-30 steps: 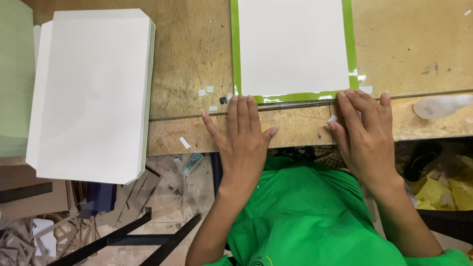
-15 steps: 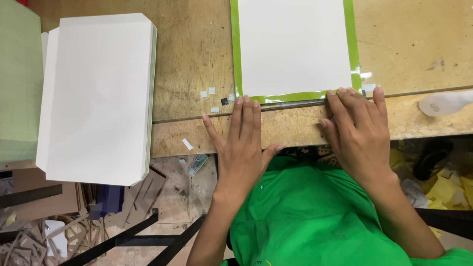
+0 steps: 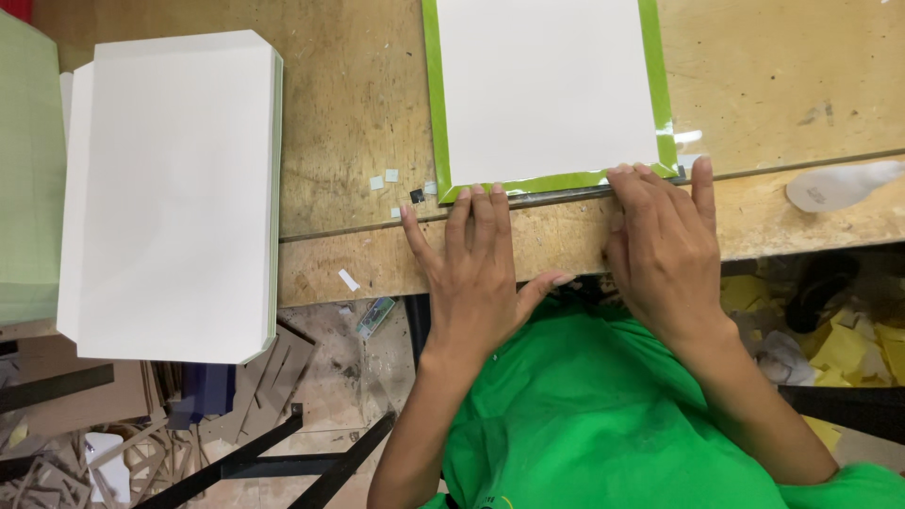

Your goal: The person applies glue from a squeeze bottle to the edges of flat white paperboard pieces with green borders, then folds and presses the flaps to form box shapes. The person repeats this process on multiple pieces, stacking completed boxes to the side.

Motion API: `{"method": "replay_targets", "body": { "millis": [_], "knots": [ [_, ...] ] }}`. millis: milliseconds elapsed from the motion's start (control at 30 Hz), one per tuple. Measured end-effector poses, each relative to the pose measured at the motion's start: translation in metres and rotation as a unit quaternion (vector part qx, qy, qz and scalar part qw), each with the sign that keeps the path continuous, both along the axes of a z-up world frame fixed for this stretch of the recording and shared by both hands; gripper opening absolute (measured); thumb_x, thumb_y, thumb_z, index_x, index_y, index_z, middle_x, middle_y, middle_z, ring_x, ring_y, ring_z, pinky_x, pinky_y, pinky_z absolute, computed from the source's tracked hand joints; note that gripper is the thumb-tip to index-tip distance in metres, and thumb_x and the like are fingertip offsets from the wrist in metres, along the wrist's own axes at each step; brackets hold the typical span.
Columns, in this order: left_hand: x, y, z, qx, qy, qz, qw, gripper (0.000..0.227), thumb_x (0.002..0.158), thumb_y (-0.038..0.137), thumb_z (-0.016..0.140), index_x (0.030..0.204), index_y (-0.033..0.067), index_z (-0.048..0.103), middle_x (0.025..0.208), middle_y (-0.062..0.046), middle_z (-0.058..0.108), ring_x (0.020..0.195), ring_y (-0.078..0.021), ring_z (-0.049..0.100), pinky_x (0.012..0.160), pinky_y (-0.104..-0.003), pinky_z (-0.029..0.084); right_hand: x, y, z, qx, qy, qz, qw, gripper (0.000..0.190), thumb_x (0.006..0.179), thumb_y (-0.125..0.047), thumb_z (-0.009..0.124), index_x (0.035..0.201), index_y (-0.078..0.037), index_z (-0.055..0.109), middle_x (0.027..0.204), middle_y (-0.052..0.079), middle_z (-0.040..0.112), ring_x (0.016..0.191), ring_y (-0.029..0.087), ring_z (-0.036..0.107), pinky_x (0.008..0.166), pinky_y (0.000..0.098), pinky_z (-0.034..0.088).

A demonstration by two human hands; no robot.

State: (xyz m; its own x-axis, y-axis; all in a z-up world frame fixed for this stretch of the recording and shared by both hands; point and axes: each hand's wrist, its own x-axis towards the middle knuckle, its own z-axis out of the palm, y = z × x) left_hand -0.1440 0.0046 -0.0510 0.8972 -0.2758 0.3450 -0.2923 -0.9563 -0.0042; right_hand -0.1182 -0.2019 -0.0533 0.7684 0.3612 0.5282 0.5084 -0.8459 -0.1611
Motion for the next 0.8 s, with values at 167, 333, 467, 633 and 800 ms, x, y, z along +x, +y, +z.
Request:
{"method": "replay_targets", "body": {
  "millis": [167,333,467,633,800],
  "knots": [
    [0.001,0.001,0.001,0.025,0.015,0.013,1.000,0.111,0.085,0.094,0.043,0.159,0.0117,0.036,0.160,-0.014,0.036,0.146,-0.0328,0.038,0.113,-0.084,0.015,0.004,0.007,0.001,0.037,-0.004,0.027,0.999,0.037,0.099,0.007,0.055,0.135,0.007,0.061,0.124,0.024,0.073,0.121,0.040,0.070,0.125,0.0609,0.030],
    [-0.001,0.002,0.003,0.047,0.015,0.003,0.999,0.113,0.081,0.100,0.047,0.162,0.0213,0.035,0.163,-0.013,0.031,0.149,-0.0344,0.032,0.111,-0.085,0.014,0.003,0.008,0.001,0.043,0.003,0.034,0.998,0.038,0.097,0.007,0.055,0.134,0.007,0.061,0.127,0.024,0.073,0.123,0.041,0.069,0.125,0.0595,0.030],
    [-0.003,-0.001,0.011,0.057,0.013,-0.005,0.998,0.108,0.079,0.102,0.046,0.161,0.0324,0.035,0.161,-0.013,0.035,0.147,-0.0409,0.033,0.111,-0.085,0.017,0.003,0.011,0.003,0.065,0.006,0.045,0.997,0.041,0.095,0.012,0.053,0.135,0.008,0.058,0.127,0.025,0.073,0.125,0.042,0.069,0.125,0.0604,0.028],
    [-0.004,-0.005,0.012,0.081,0.013,-0.002,0.997,0.108,0.080,0.104,0.046,0.162,0.0364,0.029,0.162,-0.014,0.033,0.149,-0.0443,0.020,0.111,-0.084,0.016,0.003,0.015,0.001,0.091,0.031,0.064,0.993,0.042,0.096,0.010,0.049,0.137,0.008,0.056,0.130,0.023,0.071,0.127,0.039,0.067,0.127,0.0617,0.021],
    [-0.004,-0.010,0.006,0.085,0.014,0.000,0.996,0.111,0.079,0.102,0.058,0.163,0.0357,0.027,0.162,-0.014,0.033,0.150,-0.0464,0.011,0.111,-0.085,0.016,0.006,0.024,0.003,0.113,0.061,0.091,0.987,0.044,0.095,0.010,0.046,0.139,0.007,0.053,0.131,0.022,0.070,0.127,0.036,0.066,0.129,0.0607,0.013]
  ]
}}
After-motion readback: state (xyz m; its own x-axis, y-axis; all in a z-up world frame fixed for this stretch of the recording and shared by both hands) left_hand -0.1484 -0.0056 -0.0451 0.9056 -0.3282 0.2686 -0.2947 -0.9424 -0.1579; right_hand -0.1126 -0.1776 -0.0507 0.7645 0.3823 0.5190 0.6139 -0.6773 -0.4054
